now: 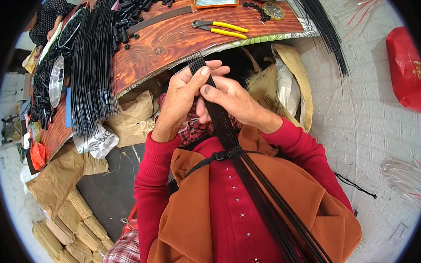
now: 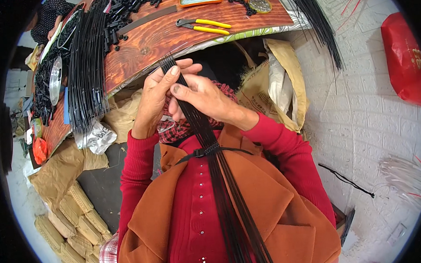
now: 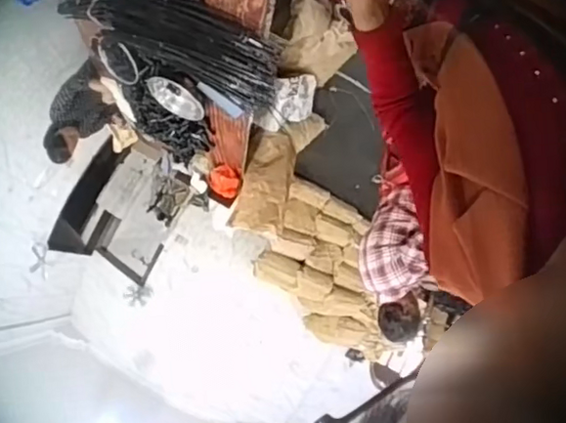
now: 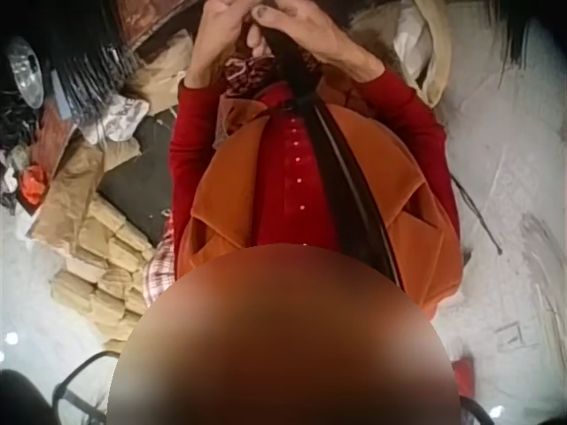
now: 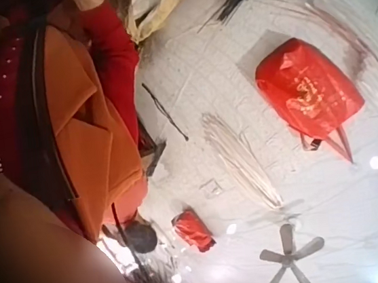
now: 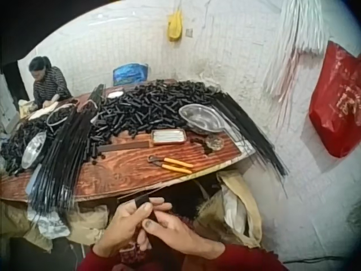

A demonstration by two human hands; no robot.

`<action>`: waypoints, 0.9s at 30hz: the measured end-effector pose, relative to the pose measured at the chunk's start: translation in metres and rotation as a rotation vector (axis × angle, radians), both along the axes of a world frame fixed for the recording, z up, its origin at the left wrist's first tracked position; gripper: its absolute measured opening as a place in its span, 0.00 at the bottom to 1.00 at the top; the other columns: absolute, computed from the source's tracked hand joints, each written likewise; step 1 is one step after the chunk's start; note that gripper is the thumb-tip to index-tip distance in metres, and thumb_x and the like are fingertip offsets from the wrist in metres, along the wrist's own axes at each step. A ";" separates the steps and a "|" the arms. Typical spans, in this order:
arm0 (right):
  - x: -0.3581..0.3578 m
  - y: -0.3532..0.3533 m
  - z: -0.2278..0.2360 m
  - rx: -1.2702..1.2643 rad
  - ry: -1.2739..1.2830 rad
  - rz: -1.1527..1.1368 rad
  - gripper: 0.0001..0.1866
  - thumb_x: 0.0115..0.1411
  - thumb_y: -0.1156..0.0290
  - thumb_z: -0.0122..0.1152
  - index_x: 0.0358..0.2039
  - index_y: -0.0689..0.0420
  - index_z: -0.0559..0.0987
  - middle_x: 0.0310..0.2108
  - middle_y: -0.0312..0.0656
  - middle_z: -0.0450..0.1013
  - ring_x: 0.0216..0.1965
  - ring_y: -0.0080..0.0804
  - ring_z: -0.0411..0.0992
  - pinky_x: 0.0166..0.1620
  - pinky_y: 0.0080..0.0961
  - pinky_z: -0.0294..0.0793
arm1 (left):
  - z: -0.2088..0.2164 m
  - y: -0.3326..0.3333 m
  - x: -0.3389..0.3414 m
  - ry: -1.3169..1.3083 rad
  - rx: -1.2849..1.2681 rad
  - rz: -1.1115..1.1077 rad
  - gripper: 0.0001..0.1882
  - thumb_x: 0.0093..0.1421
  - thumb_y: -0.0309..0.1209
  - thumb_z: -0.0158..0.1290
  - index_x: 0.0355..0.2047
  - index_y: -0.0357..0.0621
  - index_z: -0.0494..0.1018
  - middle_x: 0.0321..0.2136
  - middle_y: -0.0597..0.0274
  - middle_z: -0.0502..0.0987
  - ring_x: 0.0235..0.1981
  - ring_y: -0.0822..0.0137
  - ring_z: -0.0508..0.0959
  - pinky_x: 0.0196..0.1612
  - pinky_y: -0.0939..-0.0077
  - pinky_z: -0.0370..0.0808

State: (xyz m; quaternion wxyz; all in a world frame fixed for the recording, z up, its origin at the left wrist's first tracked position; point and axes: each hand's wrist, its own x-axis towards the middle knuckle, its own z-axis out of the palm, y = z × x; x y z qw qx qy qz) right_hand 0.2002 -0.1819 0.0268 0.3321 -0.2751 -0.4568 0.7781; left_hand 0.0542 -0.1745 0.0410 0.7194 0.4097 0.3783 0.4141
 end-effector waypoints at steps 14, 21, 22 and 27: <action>0.058 0.062 -0.008 -0.040 0.043 -0.067 0.14 0.61 0.63 0.43 0.38 0.63 0.65 0.21 0.41 0.69 0.18 0.27 0.70 0.23 0.19 0.71 | -0.008 0.074 0.079 -0.036 -0.112 0.151 0.22 0.61 0.36 0.43 0.51 0.33 0.61 0.42 0.49 0.72 0.25 0.68 0.77 0.19 0.82 0.74; 0.121 0.095 0.034 -0.121 0.154 0.008 0.13 0.61 0.68 0.46 0.41 0.64 0.66 0.28 0.41 0.70 0.27 0.26 0.71 0.31 0.20 0.73 | 0.036 0.097 0.126 -0.064 -0.116 0.021 0.20 0.59 0.33 0.46 0.48 0.31 0.65 0.44 0.46 0.71 0.26 0.70 0.76 0.22 0.83 0.73; 0.123 0.096 0.040 -0.146 0.170 0.021 0.14 0.61 0.68 0.46 0.42 0.64 0.65 0.29 0.41 0.70 0.28 0.25 0.71 0.32 0.20 0.73 | 0.035 0.098 0.127 -0.089 -0.093 -0.002 0.19 0.58 0.33 0.47 0.47 0.31 0.66 0.44 0.46 0.71 0.29 0.70 0.76 0.25 0.82 0.73; 0.122 0.094 0.031 0.002 0.143 -0.114 0.15 0.63 0.65 0.40 0.42 0.64 0.64 0.22 0.39 0.68 0.18 0.20 0.65 0.21 0.14 0.66 | 0.038 0.102 0.144 -0.128 -0.191 0.054 0.19 0.60 0.33 0.43 0.47 0.31 0.65 0.46 0.43 0.69 0.39 0.58 0.75 0.29 0.74 0.78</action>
